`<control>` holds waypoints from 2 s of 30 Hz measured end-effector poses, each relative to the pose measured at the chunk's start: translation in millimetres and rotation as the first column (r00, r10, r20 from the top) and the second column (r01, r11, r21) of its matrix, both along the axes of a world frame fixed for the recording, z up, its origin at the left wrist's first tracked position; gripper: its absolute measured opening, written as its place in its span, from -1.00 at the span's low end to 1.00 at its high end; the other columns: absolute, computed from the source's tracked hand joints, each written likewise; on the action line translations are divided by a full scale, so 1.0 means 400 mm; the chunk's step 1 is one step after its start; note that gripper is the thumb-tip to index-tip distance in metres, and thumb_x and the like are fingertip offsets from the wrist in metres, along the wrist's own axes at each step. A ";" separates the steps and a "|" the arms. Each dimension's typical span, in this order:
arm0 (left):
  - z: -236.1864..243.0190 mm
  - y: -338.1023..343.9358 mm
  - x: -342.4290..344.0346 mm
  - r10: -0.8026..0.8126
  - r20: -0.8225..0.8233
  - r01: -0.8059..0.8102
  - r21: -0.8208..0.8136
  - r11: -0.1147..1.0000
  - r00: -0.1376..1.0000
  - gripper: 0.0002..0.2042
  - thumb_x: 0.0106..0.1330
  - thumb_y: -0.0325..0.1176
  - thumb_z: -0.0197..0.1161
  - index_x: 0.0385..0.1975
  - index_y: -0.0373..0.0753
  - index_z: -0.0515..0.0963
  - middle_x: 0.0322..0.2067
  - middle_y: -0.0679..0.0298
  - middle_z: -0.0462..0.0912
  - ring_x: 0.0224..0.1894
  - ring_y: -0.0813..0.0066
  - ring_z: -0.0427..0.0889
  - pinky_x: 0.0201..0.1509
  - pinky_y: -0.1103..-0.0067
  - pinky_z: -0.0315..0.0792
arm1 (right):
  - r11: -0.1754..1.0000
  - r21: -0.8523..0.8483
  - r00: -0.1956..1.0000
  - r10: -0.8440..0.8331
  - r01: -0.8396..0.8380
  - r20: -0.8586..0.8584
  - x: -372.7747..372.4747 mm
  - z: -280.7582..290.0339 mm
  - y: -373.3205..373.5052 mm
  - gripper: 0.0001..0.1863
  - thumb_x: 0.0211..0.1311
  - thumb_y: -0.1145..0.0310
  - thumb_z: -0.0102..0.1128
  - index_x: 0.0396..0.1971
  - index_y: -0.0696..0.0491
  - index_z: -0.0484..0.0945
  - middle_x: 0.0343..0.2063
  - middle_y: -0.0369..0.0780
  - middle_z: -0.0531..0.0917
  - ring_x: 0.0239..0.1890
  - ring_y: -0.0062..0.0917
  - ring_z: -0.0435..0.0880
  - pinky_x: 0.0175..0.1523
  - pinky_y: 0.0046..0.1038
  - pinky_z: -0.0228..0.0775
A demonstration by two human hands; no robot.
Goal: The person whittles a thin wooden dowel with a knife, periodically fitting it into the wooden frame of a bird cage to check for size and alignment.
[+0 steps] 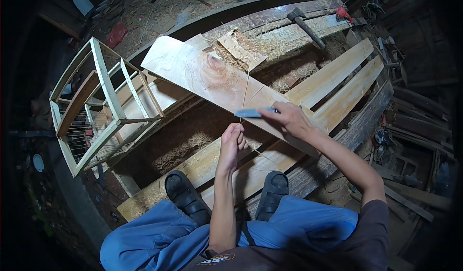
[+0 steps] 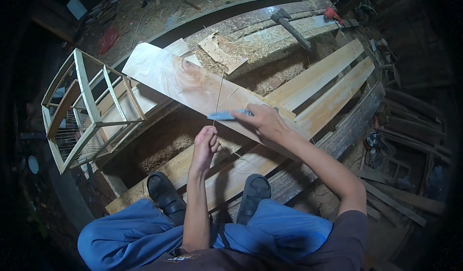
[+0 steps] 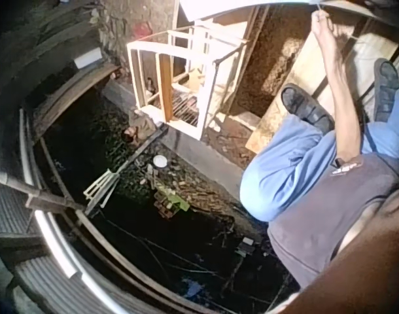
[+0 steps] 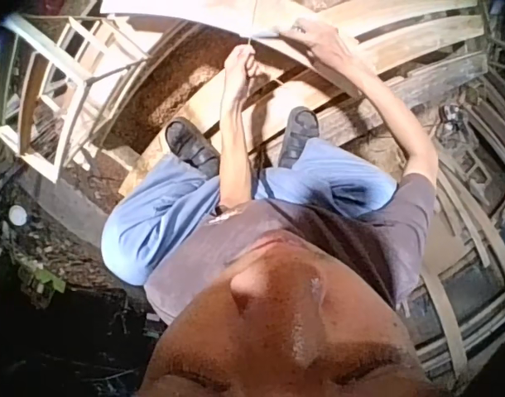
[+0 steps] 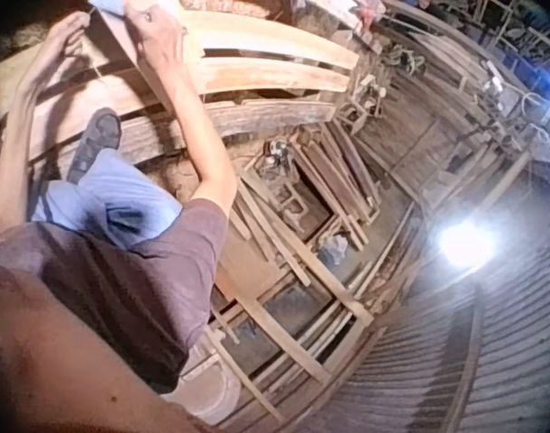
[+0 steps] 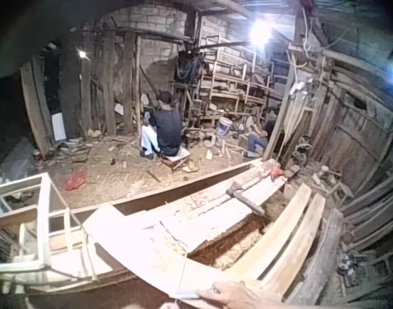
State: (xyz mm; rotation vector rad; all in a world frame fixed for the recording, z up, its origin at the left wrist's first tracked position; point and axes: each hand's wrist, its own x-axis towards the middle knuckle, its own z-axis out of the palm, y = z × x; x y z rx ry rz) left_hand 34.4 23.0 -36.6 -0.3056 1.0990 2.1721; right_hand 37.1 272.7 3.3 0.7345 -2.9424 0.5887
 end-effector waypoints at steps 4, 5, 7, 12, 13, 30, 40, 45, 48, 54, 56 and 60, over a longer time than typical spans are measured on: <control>0.004 -0.003 0.011 0.022 0.005 -0.022 0.011 1.000 1.000 -0.83 0.61 -0.26 0.00 -0.23 -0.17 0.42 -0.65 0.56 0.09 -0.66 0.76 0.04 -0.54 0.68 0.08 | 0.962 0.116 0.966 -0.255 0.249 0.038 -0.063 0.052 0.054 -0.31 0.17 0.53 0.18 0.30 -0.38 0.47 -0.35 -0.16 0.55 -0.34 -0.21 0.63 -0.30 -0.24 0.48; 0.008 -0.001 0.013 0.026 0.002 -0.026 -0.011 1.000 1.000 -0.83 0.61 -0.26 0.00 -0.23 -0.17 0.42 -0.65 0.56 0.09 -0.66 0.76 0.04 -0.54 0.68 0.08 | 0.981 0.097 0.982 -0.177 0.170 0.059 -0.057 0.053 0.044 -0.30 0.17 0.54 0.17 0.30 -0.39 0.47 -0.36 -0.17 0.55 -0.34 -0.22 0.63 -0.30 -0.23 0.48; 0.012 -0.006 0.015 0.027 0.002 -0.027 -0.057 0.998 1.000 -0.82 0.61 -0.25 0.00 -0.23 -0.17 0.43 -0.66 0.56 0.09 -0.66 0.76 0.04 -0.54 0.68 0.07 | 0.998 0.058 0.995 -0.016 0.010 0.098 -0.020 0.052 0.006 -0.29 0.16 0.56 0.16 0.31 -0.39 0.46 -0.37 -0.17 0.54 -0.34 -0.24 0.62 -0.30 -0.23 0.48; -0.001 -0.003 0.018 0.010 -0.042 -0.012 -0.058 0.998 0.999 -0.82 0.61 -0.23 0.03 -0.22 -0.18 0.43 -0.66 0.56 0.09 -0.66 0.76 0.04 -0.53 0.68 0.08 | 0.999 0.015 0.999 0.038 -0.038 0.027 -0.012 0.008 -0.027 -0.24 0.05 0.59 0.24 0.29 -0.35 0.48 -0.40 -0.18 0.51 -0.38 -0.28 0.60 -0.35 -0.24 0.44; -0.004 -0.003 0.022 0.007 -0.032 -0.009 -0.058 0.998 0.999 -0.82 0.61 -0.22 0.03 -0.22 -0.18 0.43 -0.67 0.56 0.09 -0.66 0.76 0.04 -0.53 0.67 0.09 | 0.999 0.024 0.999 -0.046 0.046 0.021 -0.025 0.011 -0.008 -0.24 0.04 0.59 0.24 0.29 -0.34 0.48 -0.40 -0.18 0.51 -0.39 -0.28 0.60 -0.36 -0.24 0.44; 0.005 0.003 0.019 -0.005 -0.051 -0.001 -0.108 0.994 0.999 -0.80 0.61 -0.20 0.03 -0.20 -0.18 0.42 -0.67 0.57 0.07 -0.66 0.76 0.03 -0.52 0.67 0.07 | 0.998 0.015 0.997 0.066 -0.066 0.027 0.007 0.007 -0.012 -0.21 0.03 0.58 0.26 0.32 -0.35 0.46 -0.43 -0.17 0.49 -0.39 -0.24 0.56 -0.31 -0.22 0.41; -0.001 -0.002 0.021 -0.007 -0.071 -0.002 -0.118 0.993 0.997 -0.81 0.61 -0.23 0.02 -0.20 -0.20 0.42 -0.67 0.55 0.07 -0.67 0.75 0.04 -0.53 0.64 0.05 | 1.000 0.020 1.000 0.019 -0.019 0.017 -0.008 0.011 -0.021 -0.24 0.09 0.59 0.17 0.32 -0.36 0.47 -0.44 -0.18 0.50 -0.37 -0.21 0.57 -0.29 -0.20 0.43; 0.000 -0.004 0.021 0.002 -0.098 -0.016 -0.146 0.989 0.995 -0.80 0.60 -0.20 0.04 -0.21 -0.19 0.43 -0.66 0.55 0.08 -0.66 0.76 0.05 -0.52 0.65 0.07 | 0.989 -0.064 0.991 -0.133 0.132 -0.002 -0.027 0.037 0.003 -0.31 0.15 0.57 0.19 0.29 -0.35 0.50 -0.43 -0.17 0.52 -0.39 -0.21 0.59 -0.31 -0.23 0.45; 0.004 0.001 0.016 -0.019 -0.102 0.000 -0.178 0.984 0.995 -0.80 0.60 -0.19 0.05 -0.20 -0.18 0.44 -0.66 0.56 0.08 -0.65 0.77 0.05 -0.52 0.65 0.09 | 0.990 0.114 0.997 0.082 -0.083 0.015 0.023 -0.003 -0.037 -0.28 0.15 0.56 0.18 0.32 -0.36 0.46 -0.41 -0.16 0.53 -0.44 -0.20 0.54 -0.33 -0.23 0.43; 0.001 -0.001 0.026 -0.049 -0.101 0.028 -0.201 0.979 0.994 -0.80 0.59 -0.18 0.05 -0.20 -0.16 0.46 -0.66 0.58 0.08 -0.64 0.77 0.05 -0.50 0.67 0.14 | 0.999 0.020 0.997 -0.048 0.049 -0.052 -0.015 0.007 0.009 -0.29 0.18 0.55 0.12 0.32 -0.39 0.46 -0.42 -0.18 0.53 -0.40 -0.24 0.54 -0.30 -0.21 0.41; 0.001 -0.007 0.025 -0.046 -0.094 0.025 -0.208 0.978 0.995 -0.80 0.60 -0.19 0.05 -0.20 -0.16 0.45 -0.66 0.59 0.08 -0.64 0.78 0.05 -0.50 0.67 0.13 | 0.993 0.110 0.999 0.034 -0.037 0.030 0.022 0.001 -0.040 -0.32 0.21 0.53 0.11 0.32 -0.38 0.46 -0.43 -0.18 0.53 -0.37 -0.27 0.56 -0.29 -0.20 0.41; 0.015 0.005 0.023 -0.048 -0.109 0.025 -0.205 0.979 0.993 -0.81 0.59 -0.19 0.04 -0.21 -0.16 0.45 -0.66 0.59 0.08 -0.64 0.78 0.06 -0.49 0.67 0.15 | 0.971 0.120 0.958 -0.175 0.206 -0.228 -0.040 0.009 0.042 -0.43 0.28 0.40 0.20 0.27 -0.39 0.53 -0.55 -0.21 0.44 -0.51 -0.31 0.48 -0.44 -0.27 0.31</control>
